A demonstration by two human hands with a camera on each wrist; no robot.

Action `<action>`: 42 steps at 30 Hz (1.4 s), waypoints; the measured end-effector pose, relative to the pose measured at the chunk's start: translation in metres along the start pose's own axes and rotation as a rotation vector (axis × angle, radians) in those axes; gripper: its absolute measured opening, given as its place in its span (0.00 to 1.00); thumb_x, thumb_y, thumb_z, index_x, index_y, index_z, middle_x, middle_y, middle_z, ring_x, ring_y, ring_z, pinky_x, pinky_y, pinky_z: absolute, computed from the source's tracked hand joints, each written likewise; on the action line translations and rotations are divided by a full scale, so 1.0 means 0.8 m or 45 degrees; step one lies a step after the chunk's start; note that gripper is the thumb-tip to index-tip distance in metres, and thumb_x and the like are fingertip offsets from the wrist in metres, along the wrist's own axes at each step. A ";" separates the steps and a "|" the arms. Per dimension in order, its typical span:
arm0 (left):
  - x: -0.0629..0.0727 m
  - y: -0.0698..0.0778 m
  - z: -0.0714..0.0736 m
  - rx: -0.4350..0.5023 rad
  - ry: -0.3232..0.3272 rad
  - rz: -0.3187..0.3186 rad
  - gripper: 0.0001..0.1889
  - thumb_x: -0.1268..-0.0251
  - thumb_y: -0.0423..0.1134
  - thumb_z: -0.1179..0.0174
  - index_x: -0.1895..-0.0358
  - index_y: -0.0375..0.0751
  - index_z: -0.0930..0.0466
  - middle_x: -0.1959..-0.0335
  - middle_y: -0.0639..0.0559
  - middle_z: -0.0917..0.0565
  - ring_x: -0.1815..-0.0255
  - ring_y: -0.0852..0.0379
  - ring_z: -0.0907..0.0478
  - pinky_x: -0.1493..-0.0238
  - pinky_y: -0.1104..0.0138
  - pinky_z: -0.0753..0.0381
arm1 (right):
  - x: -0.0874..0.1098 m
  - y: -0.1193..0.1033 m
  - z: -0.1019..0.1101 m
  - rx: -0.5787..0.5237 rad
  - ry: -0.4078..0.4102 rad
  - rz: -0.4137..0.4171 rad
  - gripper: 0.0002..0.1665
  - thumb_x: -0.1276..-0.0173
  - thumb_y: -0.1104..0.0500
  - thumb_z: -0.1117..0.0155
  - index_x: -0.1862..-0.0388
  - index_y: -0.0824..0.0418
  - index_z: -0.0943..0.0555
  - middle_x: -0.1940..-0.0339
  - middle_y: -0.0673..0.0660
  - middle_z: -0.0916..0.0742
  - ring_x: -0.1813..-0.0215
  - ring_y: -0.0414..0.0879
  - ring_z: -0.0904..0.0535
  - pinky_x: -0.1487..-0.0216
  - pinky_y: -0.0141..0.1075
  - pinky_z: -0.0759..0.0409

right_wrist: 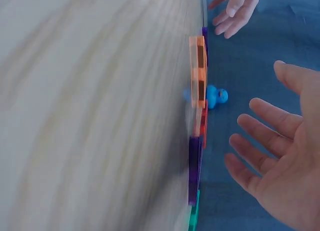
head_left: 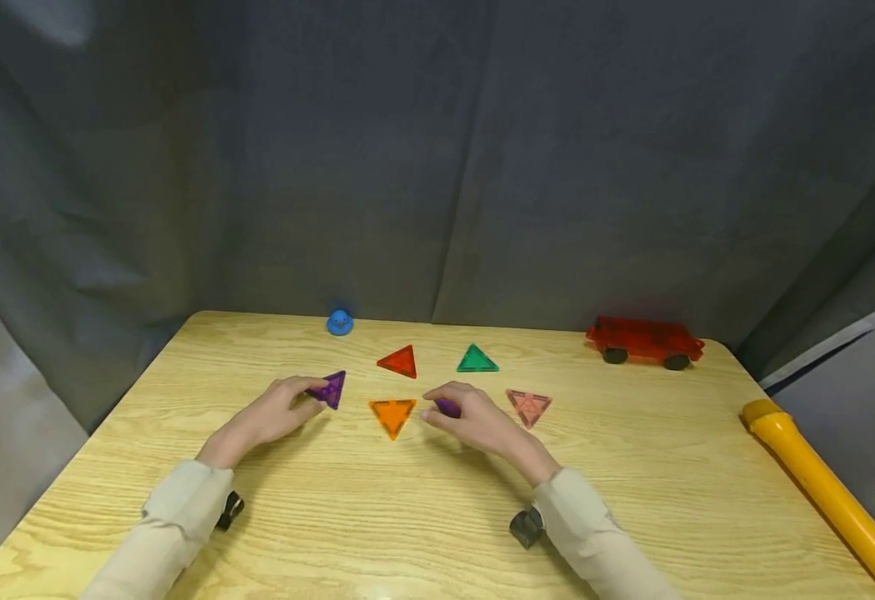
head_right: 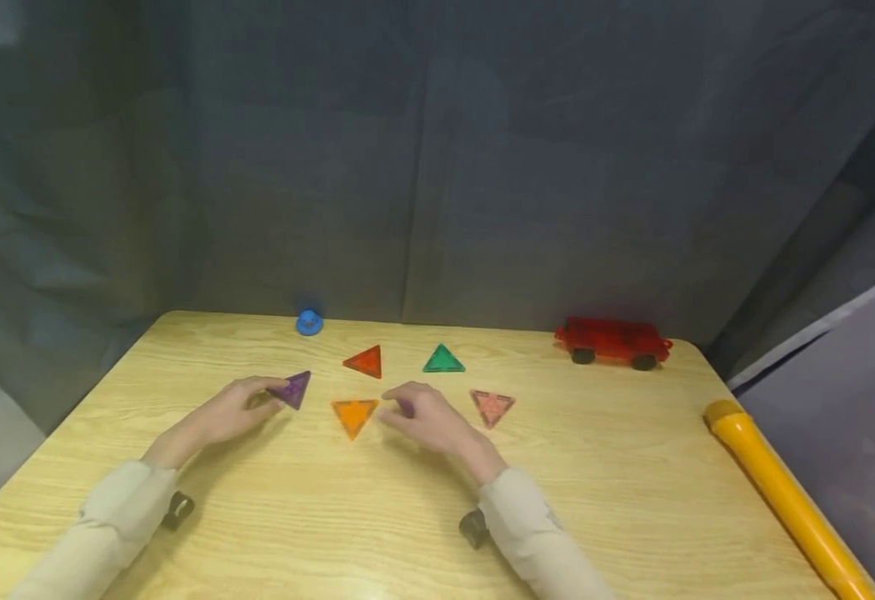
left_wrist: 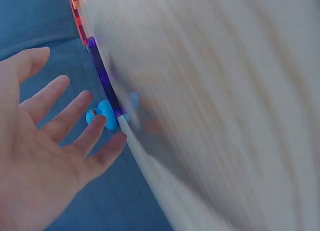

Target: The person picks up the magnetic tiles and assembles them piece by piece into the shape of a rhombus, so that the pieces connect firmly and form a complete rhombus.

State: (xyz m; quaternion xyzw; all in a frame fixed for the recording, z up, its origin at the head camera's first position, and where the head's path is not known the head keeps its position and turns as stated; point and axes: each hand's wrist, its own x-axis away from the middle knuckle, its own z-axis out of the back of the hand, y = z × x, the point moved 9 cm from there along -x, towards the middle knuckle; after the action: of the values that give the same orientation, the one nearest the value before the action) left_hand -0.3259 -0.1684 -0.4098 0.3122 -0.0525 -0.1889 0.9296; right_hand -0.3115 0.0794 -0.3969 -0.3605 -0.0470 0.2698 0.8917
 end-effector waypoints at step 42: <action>-0.008 0.001 -0.021 0.075 -0.150 0.119 0.29 0.29 0.46 0.48 0.31 0.32 0.37 0.37 0.28 0.31 0.80 0.57 0.36 0.69 0.62 0.31 | -0.018 -0.021 -0.054 0.378 -0.377 0.024 0.28 0.31 0.49 0.40 0.35 0.60 0.26 0.31 0.57 0.28 0.28 0.54 0.39 0.29 0.47 0.42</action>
State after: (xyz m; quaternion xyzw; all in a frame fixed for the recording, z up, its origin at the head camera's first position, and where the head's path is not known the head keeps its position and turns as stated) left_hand -0.3277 -0.1562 -0.4229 0.3252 -0.1270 -0.1618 0.9230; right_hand -0.3041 0.0357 -0.4157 -0.1819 -0.1340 0.3321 0.9158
